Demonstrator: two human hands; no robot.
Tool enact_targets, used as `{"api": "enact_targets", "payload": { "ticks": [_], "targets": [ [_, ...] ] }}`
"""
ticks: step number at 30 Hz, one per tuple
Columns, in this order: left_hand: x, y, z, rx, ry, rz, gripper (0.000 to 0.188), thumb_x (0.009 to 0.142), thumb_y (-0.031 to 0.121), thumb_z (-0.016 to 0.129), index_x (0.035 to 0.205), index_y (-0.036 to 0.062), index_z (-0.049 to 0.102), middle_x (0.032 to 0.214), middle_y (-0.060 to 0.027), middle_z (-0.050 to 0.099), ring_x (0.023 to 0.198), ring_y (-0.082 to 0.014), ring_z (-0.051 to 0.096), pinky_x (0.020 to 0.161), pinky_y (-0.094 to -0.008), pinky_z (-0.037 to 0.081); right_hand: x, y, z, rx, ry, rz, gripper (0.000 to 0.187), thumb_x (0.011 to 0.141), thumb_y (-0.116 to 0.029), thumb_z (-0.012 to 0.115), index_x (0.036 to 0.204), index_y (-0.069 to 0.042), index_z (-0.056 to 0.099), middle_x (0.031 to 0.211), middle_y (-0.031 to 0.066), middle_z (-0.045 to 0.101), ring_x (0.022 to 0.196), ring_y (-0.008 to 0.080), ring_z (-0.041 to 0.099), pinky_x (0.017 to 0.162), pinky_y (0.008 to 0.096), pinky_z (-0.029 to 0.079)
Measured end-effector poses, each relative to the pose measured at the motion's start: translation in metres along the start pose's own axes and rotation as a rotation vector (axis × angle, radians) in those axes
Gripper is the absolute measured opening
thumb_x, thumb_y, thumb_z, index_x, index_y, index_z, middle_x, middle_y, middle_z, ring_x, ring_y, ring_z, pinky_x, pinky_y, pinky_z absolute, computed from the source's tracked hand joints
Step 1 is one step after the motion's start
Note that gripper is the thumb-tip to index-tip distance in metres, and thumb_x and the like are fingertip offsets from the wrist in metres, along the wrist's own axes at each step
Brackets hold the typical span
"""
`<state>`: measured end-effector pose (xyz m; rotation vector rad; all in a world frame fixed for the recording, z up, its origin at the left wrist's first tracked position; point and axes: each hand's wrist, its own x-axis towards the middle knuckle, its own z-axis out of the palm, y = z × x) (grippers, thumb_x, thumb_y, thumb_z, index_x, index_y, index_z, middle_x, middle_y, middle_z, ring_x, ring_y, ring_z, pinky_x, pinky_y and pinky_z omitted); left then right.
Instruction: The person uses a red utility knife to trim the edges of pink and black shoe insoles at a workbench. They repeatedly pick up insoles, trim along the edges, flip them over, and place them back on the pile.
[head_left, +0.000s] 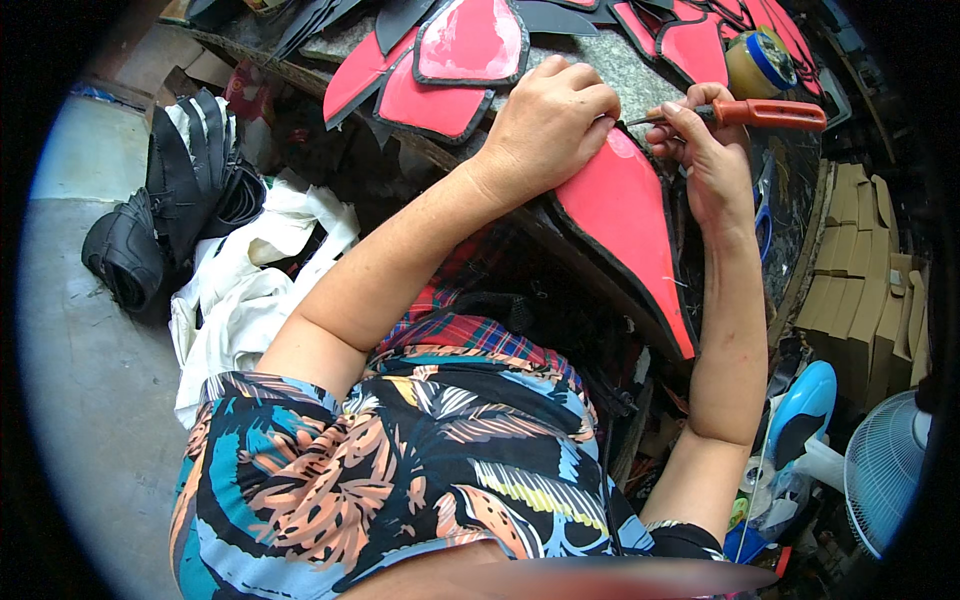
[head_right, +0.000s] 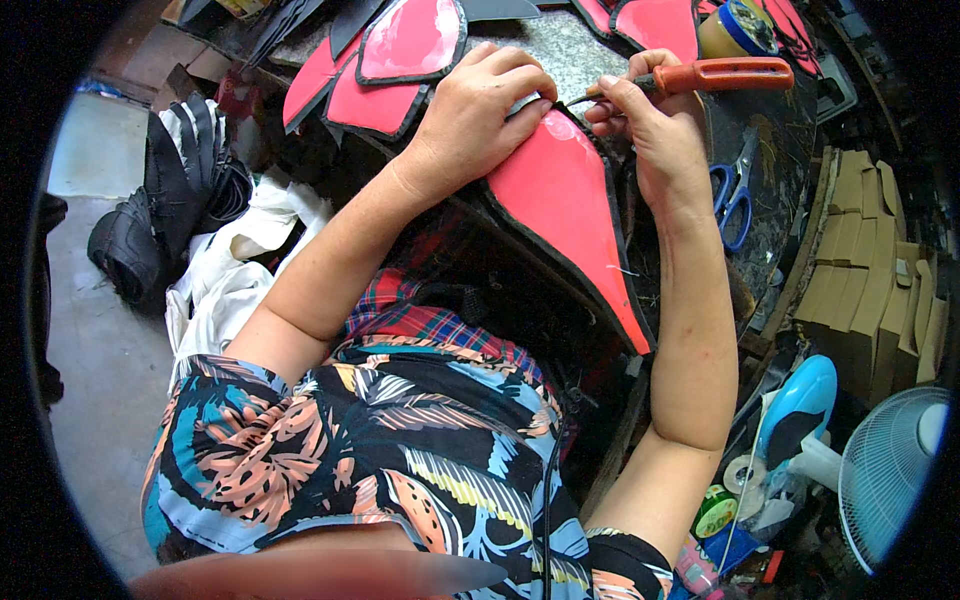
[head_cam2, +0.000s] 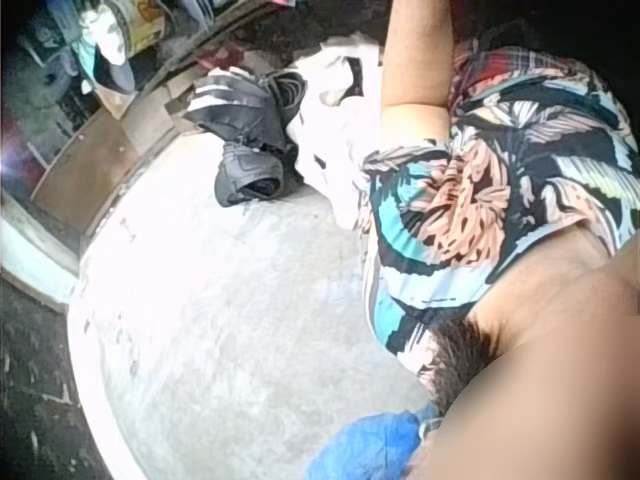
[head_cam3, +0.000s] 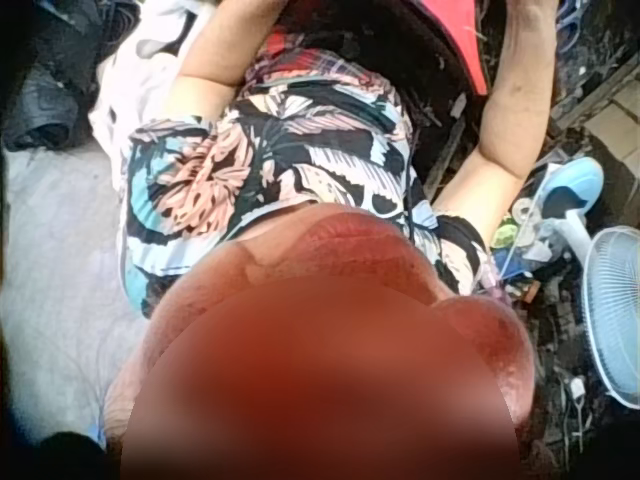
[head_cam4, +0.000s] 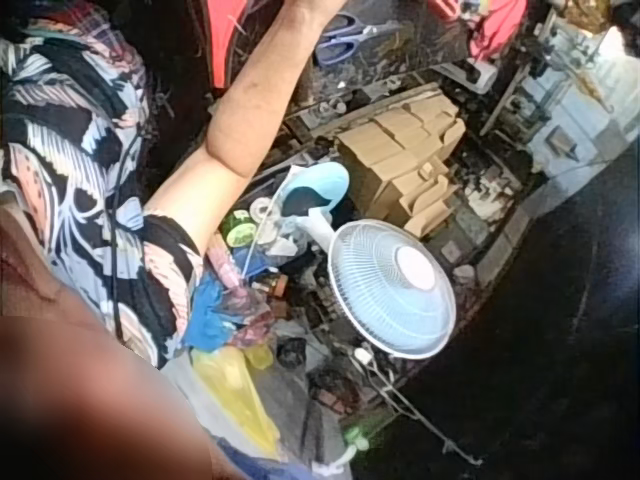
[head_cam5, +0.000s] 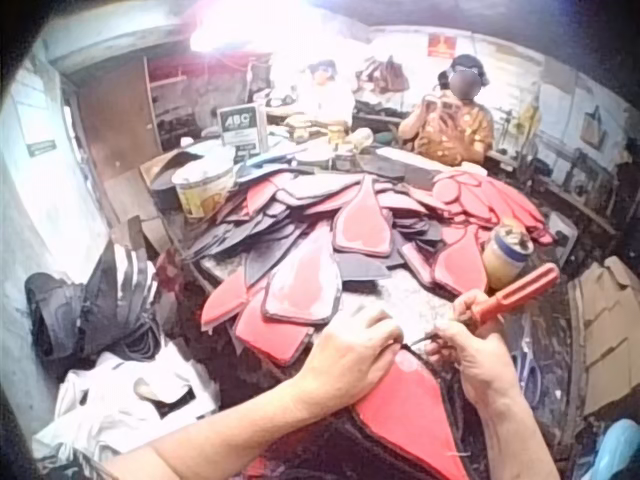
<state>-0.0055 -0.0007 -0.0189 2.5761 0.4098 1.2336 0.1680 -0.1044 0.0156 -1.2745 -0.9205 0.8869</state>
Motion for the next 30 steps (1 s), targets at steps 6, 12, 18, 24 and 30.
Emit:
{"api": "enact_targets", "payload": {
  "ticks": [6,12,18,24,30],
  "targets": [
    [0.000,0.001,0.000,-0.002,0.009,-0.008,0.011,0.079,0.011,0.069,0.089,0.0070,0.067,0.094,-0.0078,0.064,0.094,-0.0289,0.059,0.083,-0.0388,0.051,0.000,-0.001,0.002,-0.011,0.011,-0.016,0.017,0.093,-0.007,0.065,0.100,-0.010,0.050,0.091,0.0102,0.068,0.074,0.0142,0.067,0.065,0.0242,0.054],
    [0.000,0.001,0.001,-0.013,0.021,-0.022,0.011,0.079,0.011,0.069,0.089,0.0061,0.066,0.095,-0.0091,0.064,0.095,-0.0304,0.059,0.084,-0.0396,0.050,-0.002,-0.001,0.010,-0.192,-0.060,-0.110,0.015,0.092,-0.005,0.064,0.097,-0.008,0.050,0.089,0.0062,0.067,0.071,0.0102,0.066,0.062,0.0208,0.053],
    [-0.001,0.000,-0.003,-0.035,0.012,-0.028,0.012,0.078,0.009,0.069,0.087,0.0046,0.065,0.094,-0.0107,0.064,0.094,-0.0321,0.059,0.085,-0.0399,0.049,0.010,-0.010,0.014,-0.402,-0.156,-0.152,0.013,0.091,-0.003,0.063,0.094,-0.007,0.050,0.081,0.0018,0.062,0.066,0.0071,0.063,0.055,0.0192,0.049],
    [0.000,0.001,-0.002,-0.049,0.010,-0.040,0.011,0.075,0.007,0.069,0.085,0.0048,0.065,0.093,-0.0086,0.064,0.093,-0.0304,0.059,0.084,-0.0391,0.050,0.013,-0.005,0.020,-0.236,-0.026,-0.111,0.013,0.088,-0.002,0.062,0.090,-0.007,0.050,0.073,0.0007,0.060,0.059,0.0075,0.062,0.050,0.0205,0.048],
    [-0.001,0.002,-0.002,-0.045,0.019,-0.027,0.012,0.074,0.006,0.070,0.084,0.0050,0.065,0.092,-0.0071,0.064,0.091,-0.0290,0.059,0.082,-0.0383,0.050,0.008,-0.004,0.006,0.004,0.004,0.022,0.016,0.090,-0.004,0.063,0.094,-0.010,0.049,0.085,0.0087,0.066,0.068,0.0139,0.065,0.061,0.0242,0.051]
  ]
}}
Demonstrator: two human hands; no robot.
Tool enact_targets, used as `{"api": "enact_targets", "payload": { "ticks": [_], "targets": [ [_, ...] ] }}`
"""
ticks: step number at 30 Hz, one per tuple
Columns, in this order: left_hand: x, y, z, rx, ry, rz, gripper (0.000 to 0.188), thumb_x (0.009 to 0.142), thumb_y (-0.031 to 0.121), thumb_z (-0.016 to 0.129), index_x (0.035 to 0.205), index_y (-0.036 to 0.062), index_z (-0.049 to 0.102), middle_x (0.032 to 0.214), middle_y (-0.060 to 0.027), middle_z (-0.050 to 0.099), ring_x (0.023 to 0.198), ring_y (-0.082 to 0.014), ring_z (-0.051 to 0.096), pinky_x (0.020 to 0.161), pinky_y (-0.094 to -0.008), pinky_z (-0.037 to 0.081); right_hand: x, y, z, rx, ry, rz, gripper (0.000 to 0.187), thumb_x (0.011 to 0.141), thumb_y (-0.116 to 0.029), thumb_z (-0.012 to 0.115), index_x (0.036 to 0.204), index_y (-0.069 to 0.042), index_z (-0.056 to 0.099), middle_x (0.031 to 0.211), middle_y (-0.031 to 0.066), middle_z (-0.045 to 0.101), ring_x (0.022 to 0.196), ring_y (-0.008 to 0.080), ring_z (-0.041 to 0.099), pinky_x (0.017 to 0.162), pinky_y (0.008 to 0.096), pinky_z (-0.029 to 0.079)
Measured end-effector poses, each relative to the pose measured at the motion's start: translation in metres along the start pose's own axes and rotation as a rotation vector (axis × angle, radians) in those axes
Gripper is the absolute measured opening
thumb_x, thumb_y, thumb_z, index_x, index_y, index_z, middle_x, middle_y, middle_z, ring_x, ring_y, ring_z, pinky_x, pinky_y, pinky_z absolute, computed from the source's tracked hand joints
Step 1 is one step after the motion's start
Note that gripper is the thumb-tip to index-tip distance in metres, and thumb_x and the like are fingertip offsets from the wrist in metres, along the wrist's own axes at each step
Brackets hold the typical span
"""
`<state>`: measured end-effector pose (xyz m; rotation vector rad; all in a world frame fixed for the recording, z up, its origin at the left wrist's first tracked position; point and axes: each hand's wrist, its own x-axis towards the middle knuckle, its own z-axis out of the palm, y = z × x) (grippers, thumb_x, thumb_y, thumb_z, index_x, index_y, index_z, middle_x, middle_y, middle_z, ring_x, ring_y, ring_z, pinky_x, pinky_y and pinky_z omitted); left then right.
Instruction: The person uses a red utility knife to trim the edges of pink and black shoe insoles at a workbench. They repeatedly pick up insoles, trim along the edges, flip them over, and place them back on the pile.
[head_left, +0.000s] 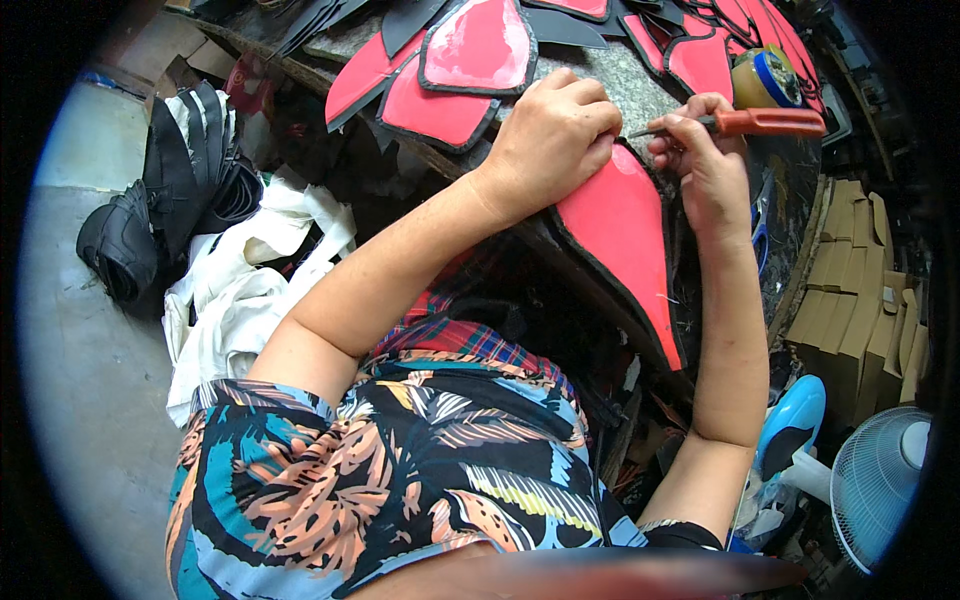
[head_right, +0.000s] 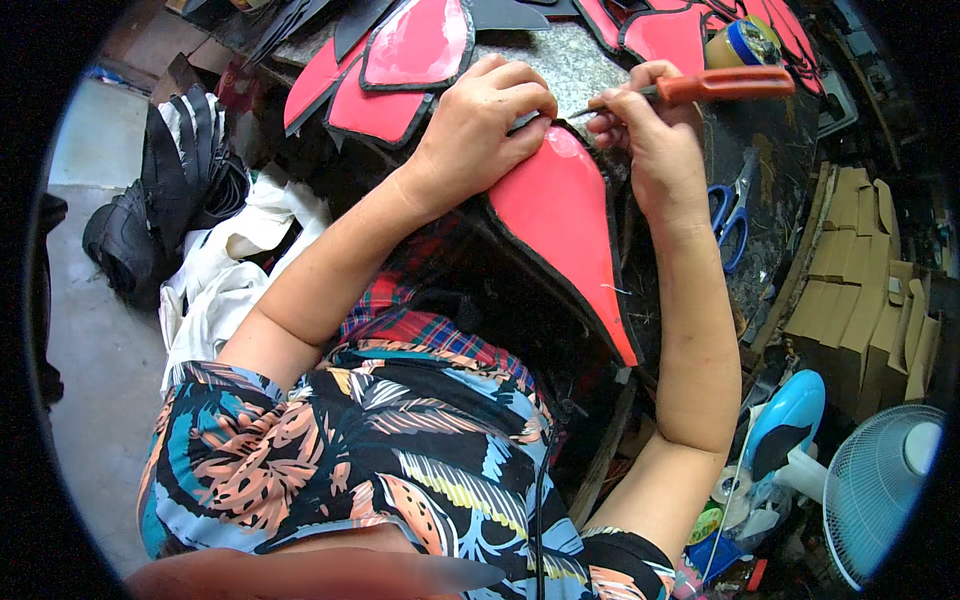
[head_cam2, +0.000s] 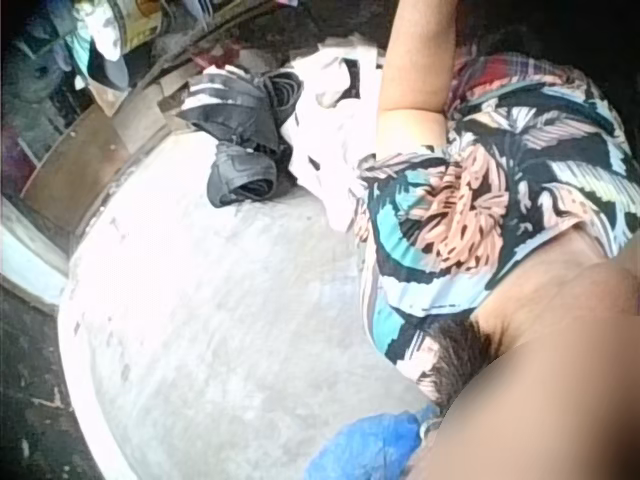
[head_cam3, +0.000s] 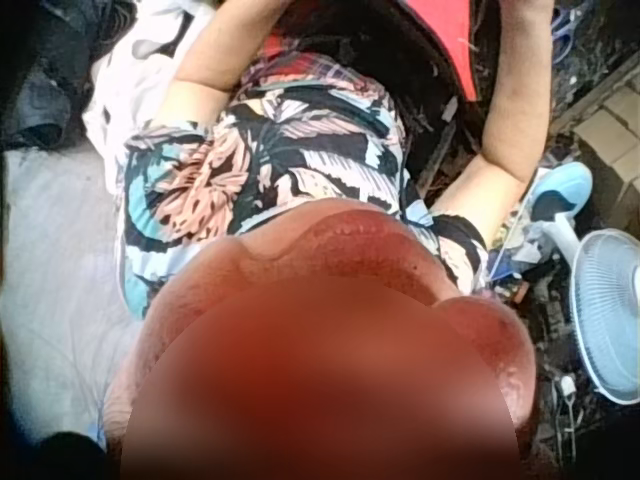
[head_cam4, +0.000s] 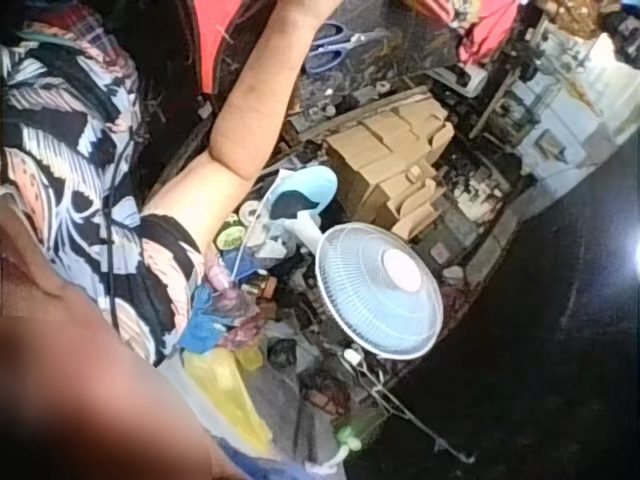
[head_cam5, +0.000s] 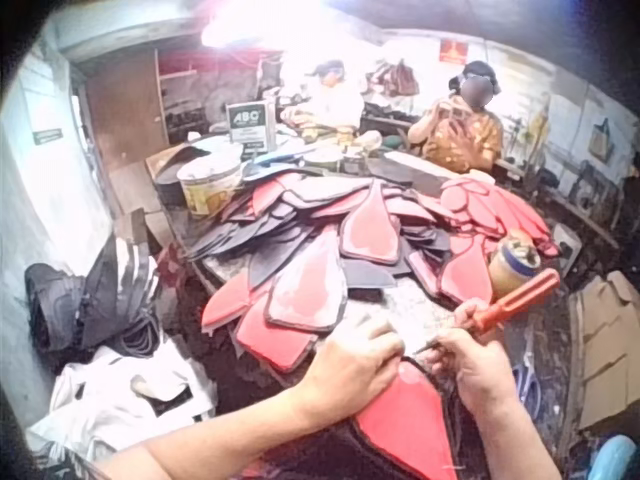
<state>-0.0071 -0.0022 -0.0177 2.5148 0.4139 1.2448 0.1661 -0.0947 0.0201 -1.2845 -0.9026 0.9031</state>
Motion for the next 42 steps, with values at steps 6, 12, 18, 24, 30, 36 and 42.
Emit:
{"api": "enact_targets", "payload": {
  "ticks": [6,12,18,24,30,36,42],
  "targets": [
    [0.000,0.002,0.000,0.005,0.014,-0.012,0.012,0.074,0.006,0.070,0.084,0.0048,0.065,0.091,-0.0072,0.064,0.090,-0.0285,0.059,0.080,-0.0375,0.051,0.002,0.001,-0.004,0.076,-0.050,-0.028,0.017,0.089,-0.004,0.065,0.096,-0.008,0.050,0.086,0.0116,0.068,0.070,0.0162,0.068,0.061,0.0244,0.054],
    [0.001,0.002,0.000,0.007,0.017,-0.006,0.011,0.074,0.006,0.070,0.084,0.0046,0.065,0.090,-0.0071,0.064,0.089,-0.0284,0.059,0.080,-0.0374,0.051,0.000,0.000,-0.001,0.029,-0.053,-0.051,0.014,0.090,-0.005,0.064,0.094,-0.007,0.051,0.086,0.0100,0.068,0.070,0.0141,0.068,0.060,0.0231,0.054],
    [0.000,0.001,0.001,0.004,0.026,-0.003,0.010,0.074,0.006,0.070,0.083,0.0045,0.065,0.089,-0.0068,0.064,0.089,-0.0279,0.059,0.080,-0.0369,0.051,-0.001,0.000,0.000,-0.003,-0.052,-0.101,0.013,0.091,-0.005,0.064,0.094,-0.007,0.052,0.085,0.0092,0.068,0.070,0.0133,0.068,0.060,0.0222,0.054],
    [0.000,0.001,0.001,0.011,0.025,-0.009,0.009,0.075,0.006,0.070,0.082,0.0044,0.065,0.089,-0.0066,0.064,0.089,-0.0273,0.059,0.080,-0.0365,0.051,-0.002,0.002,0.000,-0.059,-0.067,-0.109,0.012,0.092,-0.006,0.063,0.093,-0.007,0.052,0.086,0.0083,0.067,0.072,0.0130,0.068,0.060,0.0218,0.054],
    [0.001,0.003,0.000,0.012,0.022,-0.010,0.009,0.075,0.007,0.070,0.082,0.0045,0.065,0.089,-0.0068,0.064,0.088,-0.0275,0.059,0.079,-0.0366,0.051,-0.004,-0.001,0.001,-0.065,-0.082,-0.107,0.010,0.093,-0.006,0.063,0.094,-0.007,0.053,0.087,0.0075,0.067,0.073,0.0120,0.069,0.061,0.0218,0.055],
    [0.000,0.003,0.000,0.003,0.023,-0.012,0.009,0.075,0.007,0.070,0.083,0.0043,0.065,0.090,-0.0075,0.064,0.089,-0.0287,0.059,0.080,-0.0374,0.051,-0.008,0.003,0.013,-0.327,-0.122,-0.267,0.012,0.090,-0.003,0.063,0.091,-0.006,0.052,0.076,0.0016,0.057,0.065,0.0096,0.060,0.059,0.0216,0.049],
    [-0.005,0.005,-0.004,0.052,0.088,-0.023,0.009,0.077,0.008,0.070,0.084,0.0038,0.065,0.094,-0.0081,0.065,0.093,-0.0291,0.059,0.083,-0.0382,0.050,-0.007,0.008,0.020,-0.416,-0.102,-0.389,0.014,0.087,0.003,0.061,0.089,-0.004,0.050,0.076,-0.0005,0.049,0.066,0.0094,0.050,0.061,0.0232,0.044]
  ]
}}
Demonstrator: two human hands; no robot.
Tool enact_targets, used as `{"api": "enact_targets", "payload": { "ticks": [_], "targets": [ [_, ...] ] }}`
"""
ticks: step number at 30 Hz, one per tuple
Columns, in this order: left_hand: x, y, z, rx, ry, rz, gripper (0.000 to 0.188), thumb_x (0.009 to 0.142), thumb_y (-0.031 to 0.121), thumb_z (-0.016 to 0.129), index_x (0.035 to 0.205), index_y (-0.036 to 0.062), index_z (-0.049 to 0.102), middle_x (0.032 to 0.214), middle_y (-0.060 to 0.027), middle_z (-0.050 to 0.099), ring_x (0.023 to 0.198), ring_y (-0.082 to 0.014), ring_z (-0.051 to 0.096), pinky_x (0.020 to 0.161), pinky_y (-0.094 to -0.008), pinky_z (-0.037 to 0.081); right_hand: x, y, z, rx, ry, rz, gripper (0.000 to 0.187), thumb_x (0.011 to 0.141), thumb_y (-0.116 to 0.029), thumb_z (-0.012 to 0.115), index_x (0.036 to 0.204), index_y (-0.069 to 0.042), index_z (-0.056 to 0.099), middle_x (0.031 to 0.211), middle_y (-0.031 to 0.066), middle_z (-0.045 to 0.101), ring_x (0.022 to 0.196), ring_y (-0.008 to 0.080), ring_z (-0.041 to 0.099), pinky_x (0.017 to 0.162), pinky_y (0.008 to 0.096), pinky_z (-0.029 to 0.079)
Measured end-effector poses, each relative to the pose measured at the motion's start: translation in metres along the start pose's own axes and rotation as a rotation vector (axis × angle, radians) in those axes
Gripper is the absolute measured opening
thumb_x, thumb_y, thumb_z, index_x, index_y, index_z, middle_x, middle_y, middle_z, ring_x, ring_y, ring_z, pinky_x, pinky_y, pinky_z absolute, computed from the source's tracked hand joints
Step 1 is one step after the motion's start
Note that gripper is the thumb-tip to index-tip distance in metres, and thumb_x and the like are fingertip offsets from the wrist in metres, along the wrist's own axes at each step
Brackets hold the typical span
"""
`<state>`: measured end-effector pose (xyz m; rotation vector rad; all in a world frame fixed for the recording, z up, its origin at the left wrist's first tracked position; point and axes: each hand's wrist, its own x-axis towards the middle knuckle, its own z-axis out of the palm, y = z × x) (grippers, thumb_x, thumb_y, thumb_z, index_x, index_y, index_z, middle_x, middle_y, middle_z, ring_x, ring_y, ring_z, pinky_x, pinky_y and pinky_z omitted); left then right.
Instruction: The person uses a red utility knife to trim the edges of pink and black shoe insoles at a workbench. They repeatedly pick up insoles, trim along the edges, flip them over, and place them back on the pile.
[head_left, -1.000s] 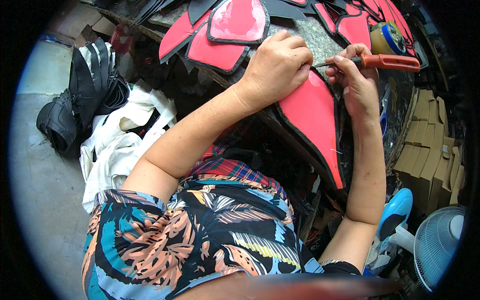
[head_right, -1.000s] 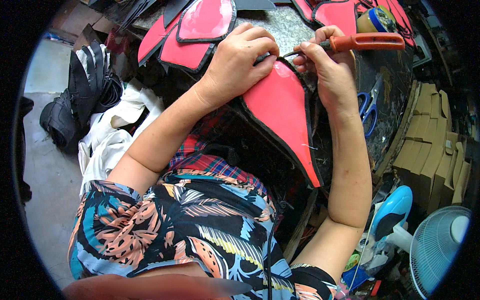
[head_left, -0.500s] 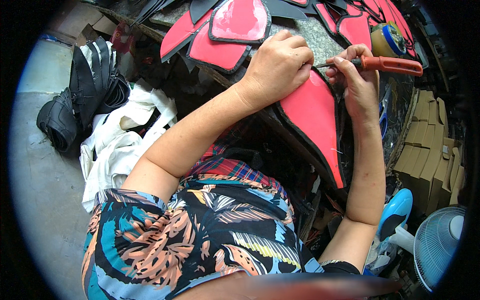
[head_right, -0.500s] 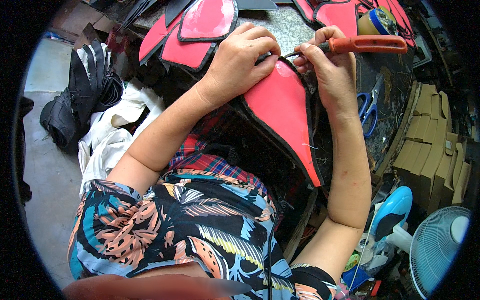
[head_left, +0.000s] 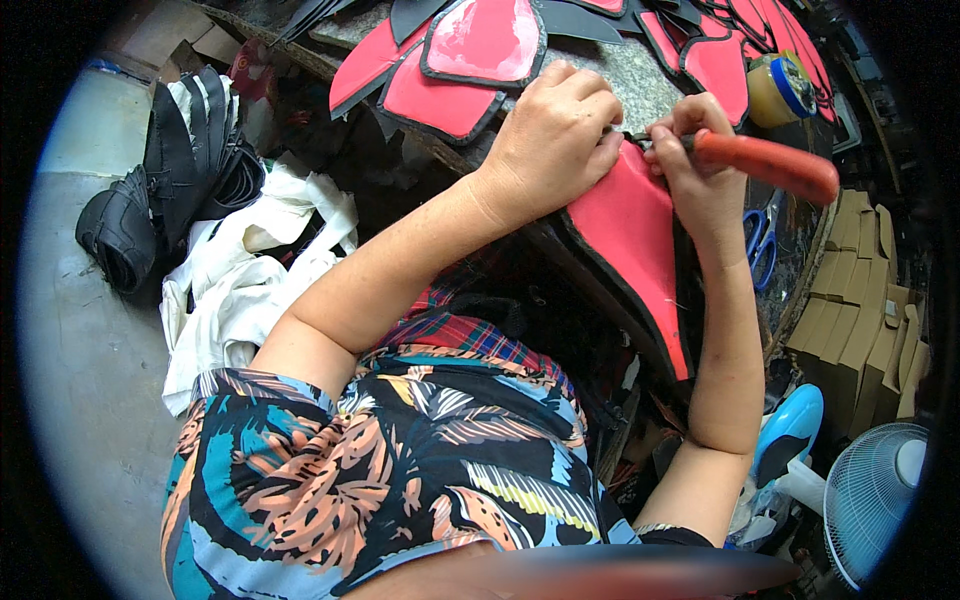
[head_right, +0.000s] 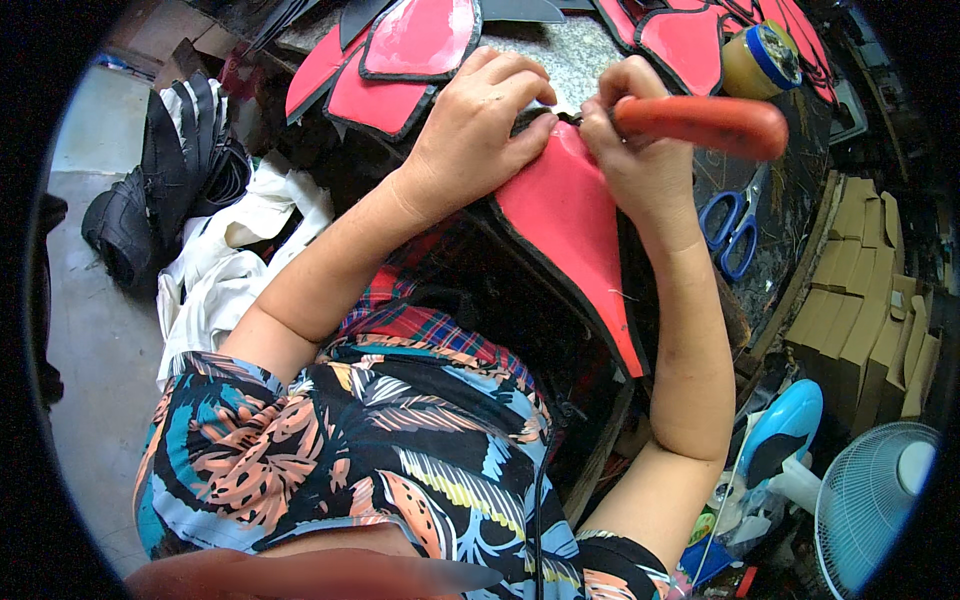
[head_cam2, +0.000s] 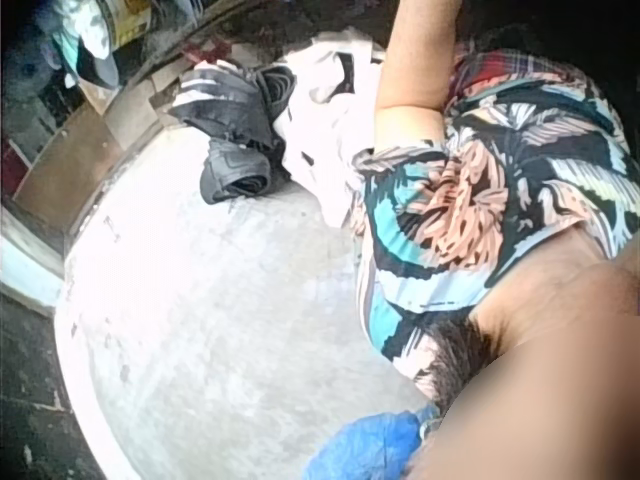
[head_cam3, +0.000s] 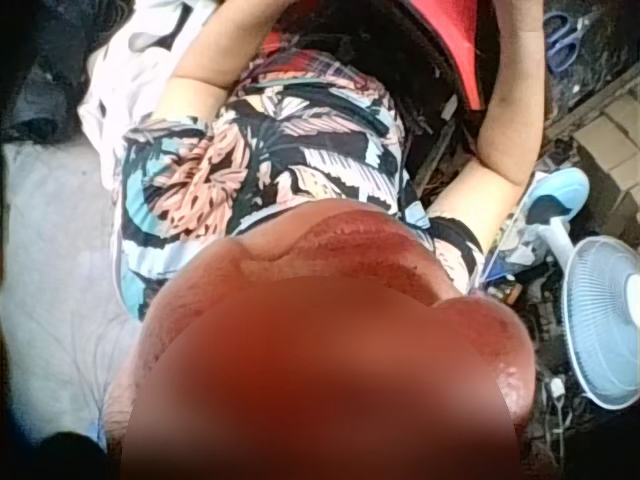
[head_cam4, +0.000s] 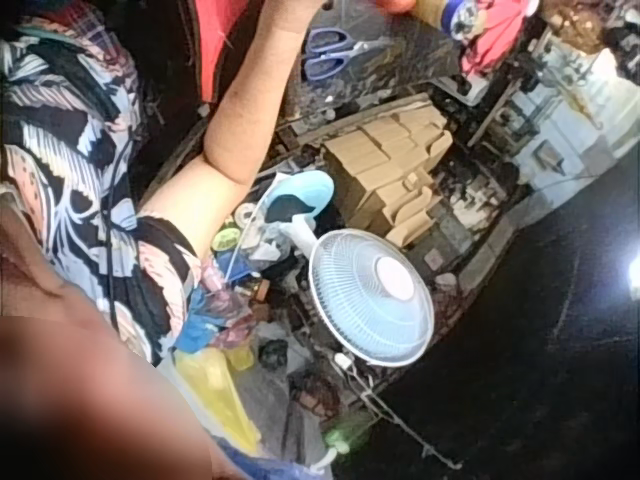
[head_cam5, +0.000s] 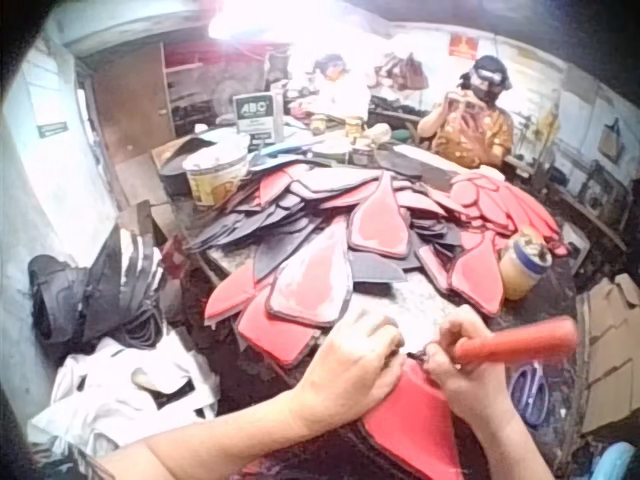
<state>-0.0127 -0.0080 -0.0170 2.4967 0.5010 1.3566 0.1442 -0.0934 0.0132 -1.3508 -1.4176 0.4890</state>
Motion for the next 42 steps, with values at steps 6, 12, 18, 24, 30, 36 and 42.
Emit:
{"api": "enact_targets", "payload": {
  "ticks": [6,12,18,24,30,36,42],
  "targets": [
    [-0.001,-0.003,-0.002,-0.049,-0.060,0.002,0.009,0.077,0.009,0.071,0.083,0.0050,0.066,0.094,-0.0058,0.065,0.093,-0.0269,0.059,0.083,-0.0367,0.050,0.006,0.001,-0.017,0.374,0.052,0.276,0.013,0.090,-0.002,0.063,0.093,-0.007,0.051,0.085,0.0069,0.065,0.069,0.0133,0.067,0.058,0.0233,0.052],
    [-0.001,-0.004,-0.001,-0.048,-0.067,-0.005,0.009,0.076,0.010,0.073,0.083,0.0074,0.067,0.091,-0.0033,0.065,0.090,-0.0262,0.059,0.082,-0.0364,0.050,0.007,0.005,-0.022,0.491,0.063,0.333,0.016,0.090,-0.004,0.064,0.096,-0.008,0.050,0.088,0.0115,0.067,0.069,0.0157,0.067,0.061,0.0247,0.053],
    [0.000,-0.006,-0.001,-0.064,-0.062,0.009,0.009,0.075,0.009,0.073,0.083,0.0079,0.068,0.091,-0.0033,0.065,0.089,-0.0260,0.059,0.080,-0.0364,0.051,0.007,0.005,-0.020,0.506,0.044,0.340,0.016,0.090,-0.005,0.064,0.095,-0.009,0.050,0.089,0.0116,0.067,0.070,0.0152,0.067,0.061,0.0245,0.053],
    [0.000,-0.006,-0.001,-0.066,-0.064,0.012,0.009,0.075,0.009,0.073,0.082,0.0076,0.068,0.091,-0.0034,0.065,0.090,-0.0259,0.060,0.080,-0.0365,0.051,0.007,0.008,-0.019,0.495,0.008,0.328,0.015,0.091,-0.005,0.064,0.092,-0.009,0.050,0.089,0.0091,0.067,0.071,0.0136,0.067,0.060,0.0237,0.054],
    [0.000,-0.006,-0.001,-0.068,-0.065,0.009,0.008,0.075,0.009,0.073,0.081,0.0073,0.068,0.090,-0.0036,0.065,0.090,-0.0260,0.060,0.080,-0.0366,0.051,0.007,0.007,-0.018,0.473,0.004,0.321,0.015,0.090,-0.004,0.065,0.092,-0.009,0.051,0.087,0.0079,0.067,0.070,0.0127,0.067,0.058,0.0227,0.054],
    [0.000,-0.004,0.000,-0.050,-0.063,0.015,0.010,0.077,0.008,0.071,0.085,0.0053,0.066,0.093,-0.0062,0.065,0.092,-0.0280,0.059,0.082,-0.0381,0.050,0.003,0.004,-0.009,0.178,-0.073,0.117,0.015,0.090,0.000,0.063,0.092,-0.007,0.050,0.080,0.0012,0.059,0.070,0.0076,0.065,0.058,0.0200,0.053],
    [-0.006,0.000,-0.009,-0.098,-0.095,-0.019,0.012,0.078,0.009,0.070,0.088,0.0029,0.065,0.099,-0.0101,0.065,0.096,-0.0296,0.059,0.086,-0.0385,0.050,0.003,0.005,-0.008,0.188,-0.065,0.132,0.015,0.090,0.000,0.062,0.093,-0.007,0.049,0.081,0.0013,0.060,0.069,0.0081,0.064,0.057,0.0205,0.052]
  ]
}}
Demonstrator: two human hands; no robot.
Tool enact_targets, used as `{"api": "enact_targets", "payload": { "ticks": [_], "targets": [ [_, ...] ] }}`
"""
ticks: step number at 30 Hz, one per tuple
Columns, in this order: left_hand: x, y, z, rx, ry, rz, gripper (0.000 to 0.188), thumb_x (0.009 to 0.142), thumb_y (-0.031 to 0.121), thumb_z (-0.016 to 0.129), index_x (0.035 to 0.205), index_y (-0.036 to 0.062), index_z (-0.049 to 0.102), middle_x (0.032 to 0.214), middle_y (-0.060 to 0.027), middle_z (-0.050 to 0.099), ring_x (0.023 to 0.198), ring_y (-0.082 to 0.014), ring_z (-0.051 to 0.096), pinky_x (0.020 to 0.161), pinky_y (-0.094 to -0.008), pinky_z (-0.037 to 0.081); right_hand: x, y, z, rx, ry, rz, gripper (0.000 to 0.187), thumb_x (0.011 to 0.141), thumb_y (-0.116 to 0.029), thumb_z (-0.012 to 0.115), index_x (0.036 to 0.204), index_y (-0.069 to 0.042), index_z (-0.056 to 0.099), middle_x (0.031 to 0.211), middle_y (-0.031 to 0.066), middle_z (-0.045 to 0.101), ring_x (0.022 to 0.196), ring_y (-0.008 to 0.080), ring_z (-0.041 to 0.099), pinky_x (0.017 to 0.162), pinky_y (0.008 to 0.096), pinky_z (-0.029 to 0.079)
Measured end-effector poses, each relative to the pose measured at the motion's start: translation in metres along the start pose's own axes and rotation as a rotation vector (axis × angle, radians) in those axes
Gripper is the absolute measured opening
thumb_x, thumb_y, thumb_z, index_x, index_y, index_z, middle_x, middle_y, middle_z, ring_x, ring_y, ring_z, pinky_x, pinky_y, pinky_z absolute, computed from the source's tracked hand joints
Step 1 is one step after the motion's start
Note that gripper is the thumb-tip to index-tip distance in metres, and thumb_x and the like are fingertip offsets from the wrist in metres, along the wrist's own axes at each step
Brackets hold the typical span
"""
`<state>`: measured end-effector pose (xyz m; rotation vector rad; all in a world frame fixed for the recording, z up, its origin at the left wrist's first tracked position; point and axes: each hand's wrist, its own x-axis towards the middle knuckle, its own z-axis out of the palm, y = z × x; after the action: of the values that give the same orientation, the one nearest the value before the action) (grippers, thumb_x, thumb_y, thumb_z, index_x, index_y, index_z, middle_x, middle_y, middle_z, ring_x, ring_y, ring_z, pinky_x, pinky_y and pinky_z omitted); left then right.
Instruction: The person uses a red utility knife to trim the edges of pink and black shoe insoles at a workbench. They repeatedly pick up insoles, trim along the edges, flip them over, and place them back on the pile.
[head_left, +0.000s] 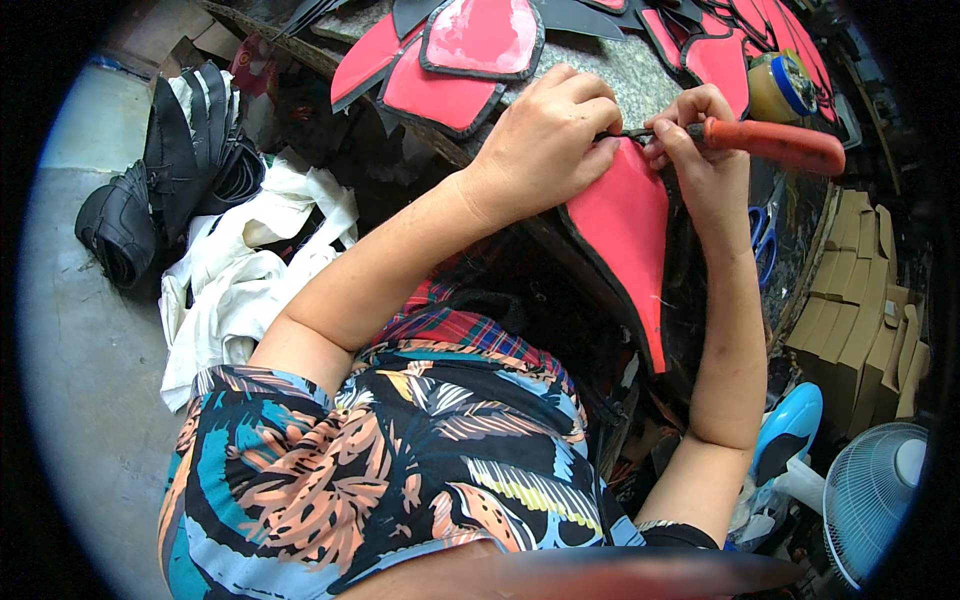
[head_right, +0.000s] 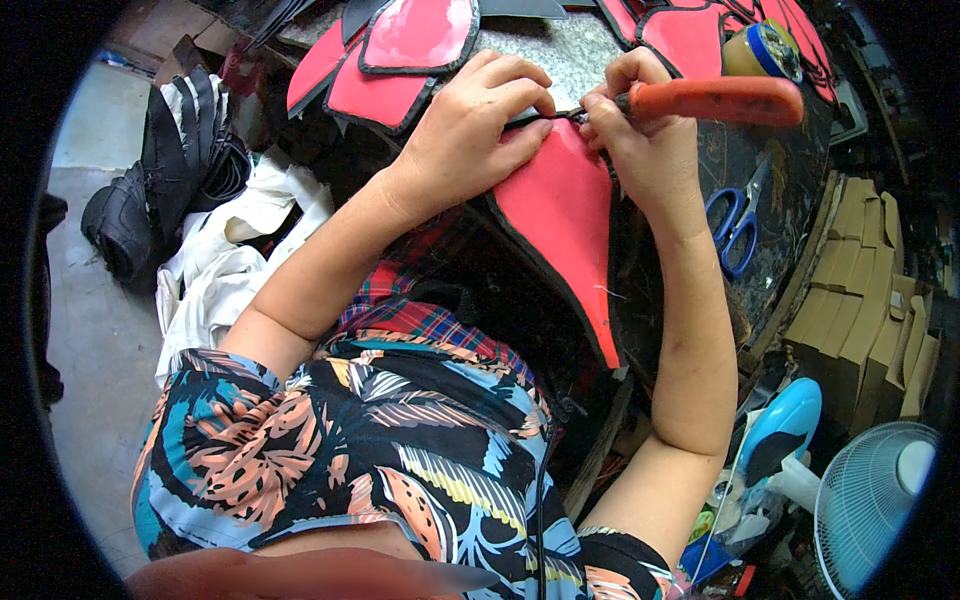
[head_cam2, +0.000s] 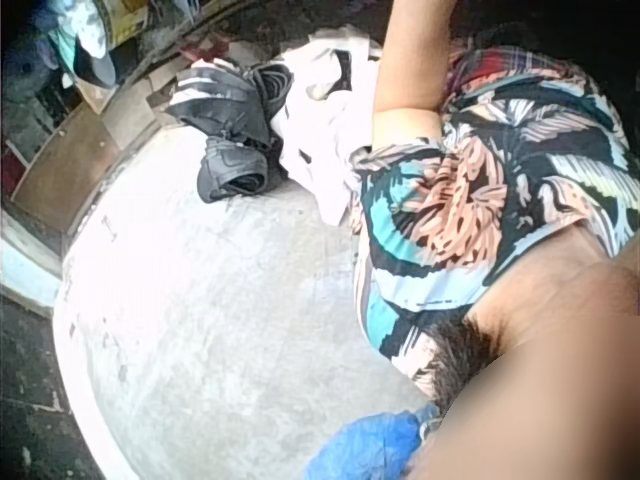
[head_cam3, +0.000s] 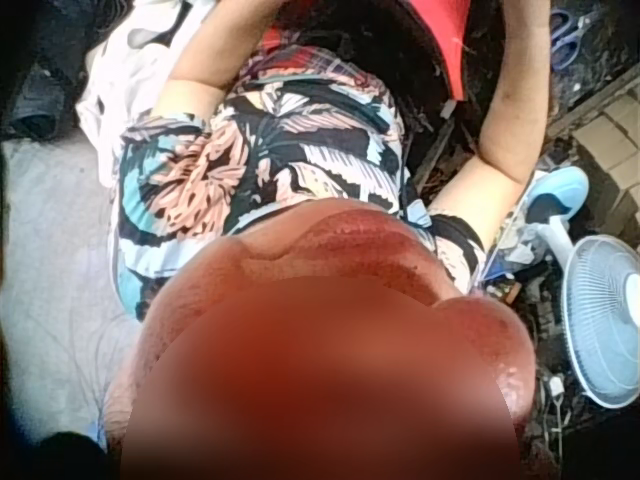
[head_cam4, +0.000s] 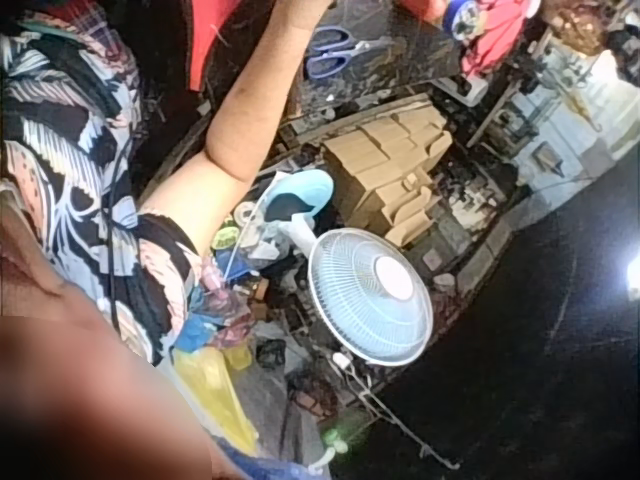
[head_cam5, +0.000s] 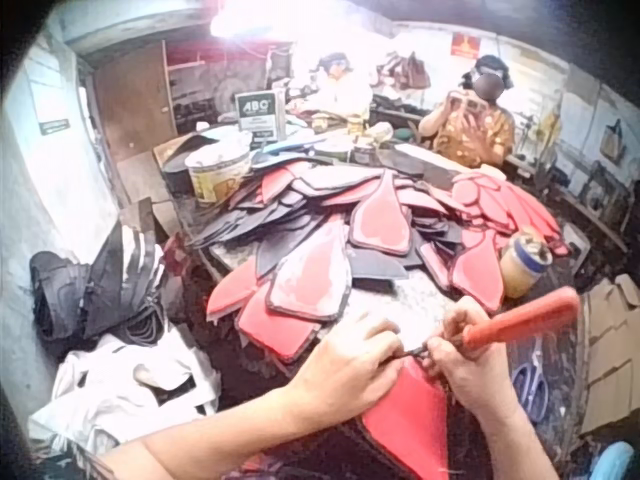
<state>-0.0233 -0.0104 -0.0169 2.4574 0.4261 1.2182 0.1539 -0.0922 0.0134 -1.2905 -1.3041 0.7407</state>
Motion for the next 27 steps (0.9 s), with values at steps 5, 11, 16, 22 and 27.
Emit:
{"api": "enact_targets", "payload": {
  "ticks": [5,11,16,22,27],
  "targets": [
    [-0.0015,0.0000,-0.0005,-0.006,0.017,0.022,0.011,0.078,0.008,0.071,0.087,0.0038,0.066,0.099,-0.0092,0.065,0.095,-0.0287,0.060,0.084,-0.0375,0.050,0.0031,-0.0024,-0.0088,0.299,0.086,0.167,0.014,0.091,-0.004,0.064,0.093,-0.009,0.051,0.087,0.0069,0.066,0.071,0.0124,0.067,0.061,0.0240,0.054],
    [-0.0015,-0.0028,0.0014,-0.012,0.030,0.038,0.009,0.077,0.007,0.071,0.085,0.0044,0.066,0.097,-0.0080,0.065,0.094,-0.0279,0.060,0.083,-0.0370,0.050,0.0021,-0.0030,-0.0069,0.243,0.043,0.134,0.014,0.091,-0.003,0.063,0.092,-0.008,0.050,0.086,0.0061,0.065,0.070,0.0104,0.066,0.060,0.0216,0.053],
    [-0.0014,-0.0007,0.0015,0.000,0.030,0.014,0.016,0.077,0.009,0.072,0.090,0.0033,0.064,0.097,-0.0092,0.065,0.094,-0.0289,0.060,0.085,-0.0375,0.050,0.0015,-0.0047,-0.0024,0.030,-0.042,0.038,0.015,0.091,0.001,0.061,0.091,-0.007,0.048,0.084,0.0048,0.063,0.070,0.0085,0.064,0.061,0.0214,0.052],
    [-0.0005,-0.0007,0.0020,0.033,0.033,0.016,0.024,0.077,0.011,0.072,0.096,0.0028,0.060,0.097,-0.0104,0.065,0.096,-0.0302,0.060,0.086,-0.0383,0.049,0.0008,-0.0078,-0.0036,0.178,0.029,0.152,0.015,0.092,0.000,0.060,0.091,-0.007,0.047,0.088,0.0081,0.063,0.069,0.0098,0.061,0.062,0.0225,0.051],
    [-0.0001,-0.0022,0.0041,0.035,0.055,0.035,0.019,0.075,0.011,0.070,0.090,0.0044,0.062,0.091,-0.0110,0.062,0.093,-0.0306,0.058,0.085,-0.0399,0.049,0.0007,-0.0069,-0.0019,0.200,0.001,0.122,0.015,0.093,-0.001,0.060,0.092,-0.008,0.047,0.090,0.0076,0.063,0.070,0.0091,0.061,0.063,0.0213,0.050]
  ]
}}
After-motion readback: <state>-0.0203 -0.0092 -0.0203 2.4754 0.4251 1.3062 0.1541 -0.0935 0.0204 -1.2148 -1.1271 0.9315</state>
